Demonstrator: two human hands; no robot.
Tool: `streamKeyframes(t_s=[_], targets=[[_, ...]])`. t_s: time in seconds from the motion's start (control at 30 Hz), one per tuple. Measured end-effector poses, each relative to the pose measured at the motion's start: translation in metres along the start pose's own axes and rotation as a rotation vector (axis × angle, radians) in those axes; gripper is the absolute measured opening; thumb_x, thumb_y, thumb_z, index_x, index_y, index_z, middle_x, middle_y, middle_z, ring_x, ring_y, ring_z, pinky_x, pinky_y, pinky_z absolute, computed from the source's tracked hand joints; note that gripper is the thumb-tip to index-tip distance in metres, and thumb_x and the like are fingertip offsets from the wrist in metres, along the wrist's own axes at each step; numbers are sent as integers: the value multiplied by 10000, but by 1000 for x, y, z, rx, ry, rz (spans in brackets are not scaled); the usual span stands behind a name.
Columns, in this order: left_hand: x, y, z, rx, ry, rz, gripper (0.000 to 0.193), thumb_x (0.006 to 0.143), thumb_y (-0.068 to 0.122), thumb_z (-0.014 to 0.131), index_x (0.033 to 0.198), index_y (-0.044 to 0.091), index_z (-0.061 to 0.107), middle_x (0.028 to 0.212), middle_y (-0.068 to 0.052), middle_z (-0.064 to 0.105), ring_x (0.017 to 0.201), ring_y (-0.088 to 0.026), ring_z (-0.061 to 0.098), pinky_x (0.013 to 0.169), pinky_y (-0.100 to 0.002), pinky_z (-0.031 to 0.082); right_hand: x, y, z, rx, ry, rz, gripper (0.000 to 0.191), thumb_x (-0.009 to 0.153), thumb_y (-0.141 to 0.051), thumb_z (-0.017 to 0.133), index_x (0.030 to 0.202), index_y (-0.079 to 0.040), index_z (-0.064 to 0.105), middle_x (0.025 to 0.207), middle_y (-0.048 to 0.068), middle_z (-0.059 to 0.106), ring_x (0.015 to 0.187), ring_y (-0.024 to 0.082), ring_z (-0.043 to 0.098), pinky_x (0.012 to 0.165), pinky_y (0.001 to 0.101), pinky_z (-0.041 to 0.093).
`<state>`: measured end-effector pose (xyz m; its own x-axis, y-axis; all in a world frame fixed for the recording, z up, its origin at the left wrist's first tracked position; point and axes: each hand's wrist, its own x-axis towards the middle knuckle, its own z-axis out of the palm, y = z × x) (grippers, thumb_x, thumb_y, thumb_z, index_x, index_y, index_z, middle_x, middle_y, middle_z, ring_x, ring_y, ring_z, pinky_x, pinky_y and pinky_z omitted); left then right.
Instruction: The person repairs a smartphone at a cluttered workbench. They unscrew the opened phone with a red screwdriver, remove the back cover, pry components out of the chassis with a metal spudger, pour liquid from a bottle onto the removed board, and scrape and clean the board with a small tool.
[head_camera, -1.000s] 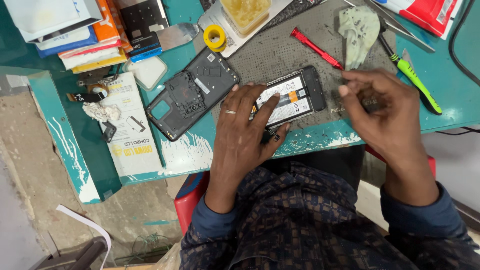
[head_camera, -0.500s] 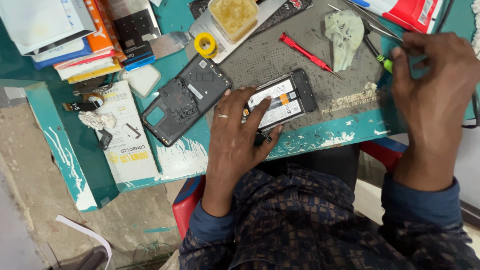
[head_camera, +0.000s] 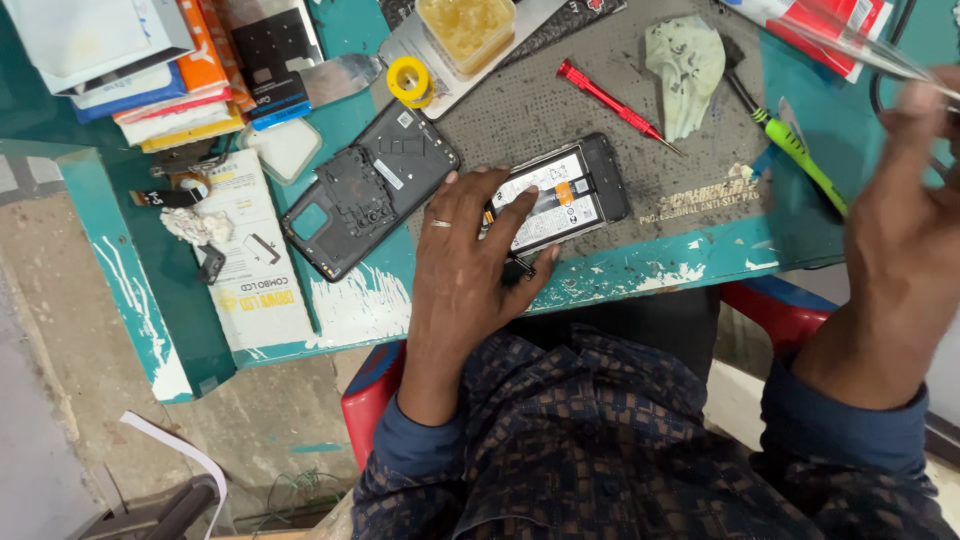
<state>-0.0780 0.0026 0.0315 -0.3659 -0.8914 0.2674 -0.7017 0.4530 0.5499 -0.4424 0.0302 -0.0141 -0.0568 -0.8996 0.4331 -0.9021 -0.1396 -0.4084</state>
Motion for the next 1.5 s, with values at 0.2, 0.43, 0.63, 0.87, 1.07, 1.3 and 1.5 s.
streamKeyframes(t_s=[0.2, 0.43, 0.63, 0.87, 1.07, 1.3, 1.5], targets=[[1, 4, 2, 4, 8, 8, 502, 877, 271, 829, 1296, 53, 658, 1383, -182, 555, 1336, -393, 538, 1210, -572, 390, -30, 8, -21, 38, 32, 5, 249, 1237, 96, 320, 1367, 119, 531, 1160, 228, 626, 1012, 290, 641, 904, 351, 549], [-2, 6, 1, 10, 9, 10, 502, 874, 266, 828, 1296, 52, 659, 1383, -185, 554, 1340, -395, 536, 1213, -570, 389, -3, -72, -22, 621, 55, -43, 105, 1212, -12, 500, 1248, 58, 432, 1134, 218, 622, 999, 286, 715, 885, 328, 638], [-4, 3, 0, 4, 4, 0, 506, 872, 271, 832, 1296, 55, 662, 1387, -184, 555, 1334, -389, 538, 1218, -570, 389, 31, -112, -30, 561, -221, 25, 243, 1113, 28, 542, 1276, 68, 366, 1089, 226, 631, 1103, 290, 715, 898, 378, 621], [-5, -6, 0, 13, 10, 8, 499, 888, 284, 818, 1306, 60, 661, 1404, -191, 545, 1338, -394, 530, 1216, -566, 389, 30, -102, -18, 581, -265, 59, 155, 1084, 36, 589, 1212, 54, 504, 1124, 258, 675, 1123, 320, 723, 887, 378, 649], [-7, -11, -2, 17, 2, 12, 505, 902, 304, 810, 1318, 66, 652, 1409, -187, 539, 1354, -394, 525, 1217, -567, 387, 12, -98, 17, 1060, -110, 347, 247, 1167, 43, 634, 1261, -23, 415, 1039, 169, 704, 1015, 244, 777, 832, 289, 673], [-9, -13, -4, 12, 9, 17, 509, 918, 307, 803, 1336, 67, 641, 1414, -185, 535, 1357, -390, 523, 1227, -566, 387, 10, -108, 38, 1004, -145, 267, 297, 1118, 128, 580, 1323, 4, 403, 1142, 255, 682, 1114, 293, 734, 919, 317, 650], [-9, -13, -5, 14, 7, 23, 515, 916, 310, 800, 1337, 64, 636, 1411, -190, 534, 1357, -395, 525, 1224, -568, 383, 0, -103, 47, 1157, -163, 389, 255, 1187, 139, 553, 1346, 2, 408, 1182, 241, 702, 1170, 311, 742, 971, 335, 661]])
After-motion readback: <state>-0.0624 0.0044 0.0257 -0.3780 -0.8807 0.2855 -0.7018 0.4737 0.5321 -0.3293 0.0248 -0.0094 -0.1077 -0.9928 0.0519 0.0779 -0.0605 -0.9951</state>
